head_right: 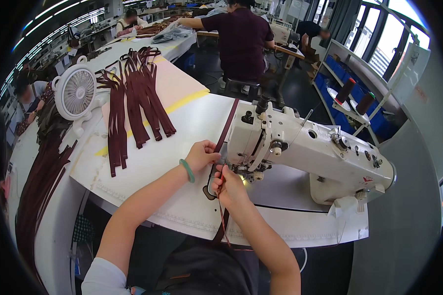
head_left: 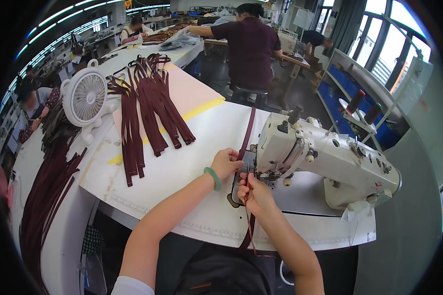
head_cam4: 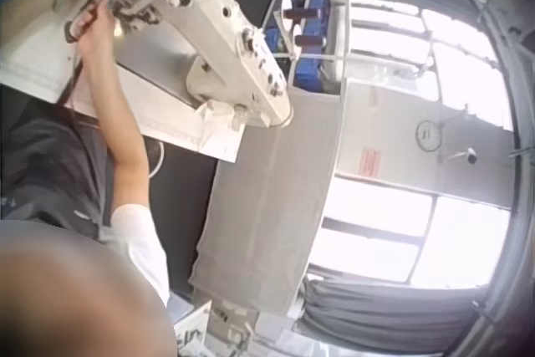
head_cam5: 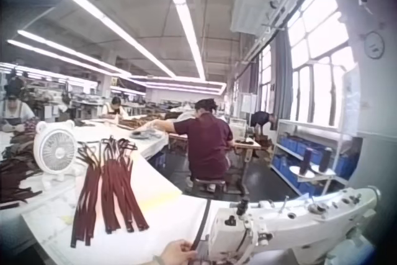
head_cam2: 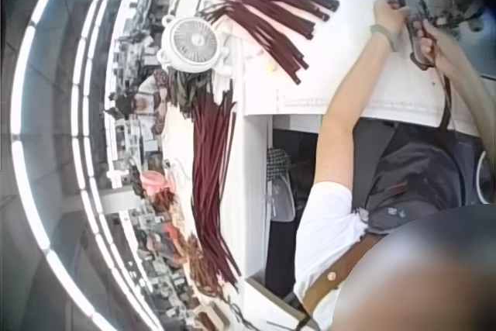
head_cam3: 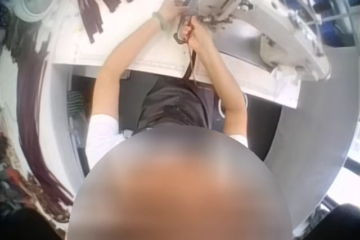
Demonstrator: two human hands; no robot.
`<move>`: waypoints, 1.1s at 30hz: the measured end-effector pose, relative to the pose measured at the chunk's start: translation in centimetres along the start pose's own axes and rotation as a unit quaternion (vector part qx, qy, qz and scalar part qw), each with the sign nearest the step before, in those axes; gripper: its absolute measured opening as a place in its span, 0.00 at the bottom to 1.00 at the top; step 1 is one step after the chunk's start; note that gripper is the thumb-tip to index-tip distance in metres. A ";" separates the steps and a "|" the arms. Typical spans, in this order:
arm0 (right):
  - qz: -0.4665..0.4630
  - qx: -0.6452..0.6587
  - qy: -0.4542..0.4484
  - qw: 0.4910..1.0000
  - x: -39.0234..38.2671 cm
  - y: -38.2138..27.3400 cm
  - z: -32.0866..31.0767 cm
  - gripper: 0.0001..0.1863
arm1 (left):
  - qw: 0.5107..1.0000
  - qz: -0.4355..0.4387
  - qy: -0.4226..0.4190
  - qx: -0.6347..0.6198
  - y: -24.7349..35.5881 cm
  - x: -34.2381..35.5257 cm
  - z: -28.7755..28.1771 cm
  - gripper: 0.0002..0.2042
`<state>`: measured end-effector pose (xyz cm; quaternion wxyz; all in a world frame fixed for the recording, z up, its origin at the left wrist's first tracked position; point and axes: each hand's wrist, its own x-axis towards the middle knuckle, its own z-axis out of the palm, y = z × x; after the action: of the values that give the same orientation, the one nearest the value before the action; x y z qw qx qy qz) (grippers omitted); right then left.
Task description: Sewing long leather or fabric straps using an industrial sewing machine.
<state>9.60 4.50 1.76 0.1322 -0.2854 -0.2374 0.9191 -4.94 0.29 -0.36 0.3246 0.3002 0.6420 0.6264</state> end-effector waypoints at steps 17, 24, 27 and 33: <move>-0.009 -0.071 -0.032 0.997 1.6 0.2 -1.5 0.11 | 0.995 0.001 -0.024 -0.096 0.1 -1.6 -1.2 0.11; -0.040 -0.143 -0.043 0.988 -7.4 2.9 1.6 0.09 | 0.910 0.081 0.077 -0.400 2.7 -1.2 -9.2 0.05; -0.079 -0.224 -0.139 0.961 -9.2 4.3 -5.2 0.11 | 0.820 0.164 0.202 -0.509 6.4 -4.2 -19.7 0.06; -0.124 -0.449 -0.140 0.873 -15.0 8.4 -6.4 0.12 | 0.689 0.396 0.410 -0.448 8.1 -23.1 -40.7 0.09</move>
<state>24.43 -6.00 -0.23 0.0683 -0.1505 -0.6744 0.7196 -23.36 -42.53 8.84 -0.1537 0.0588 0.1759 0.9706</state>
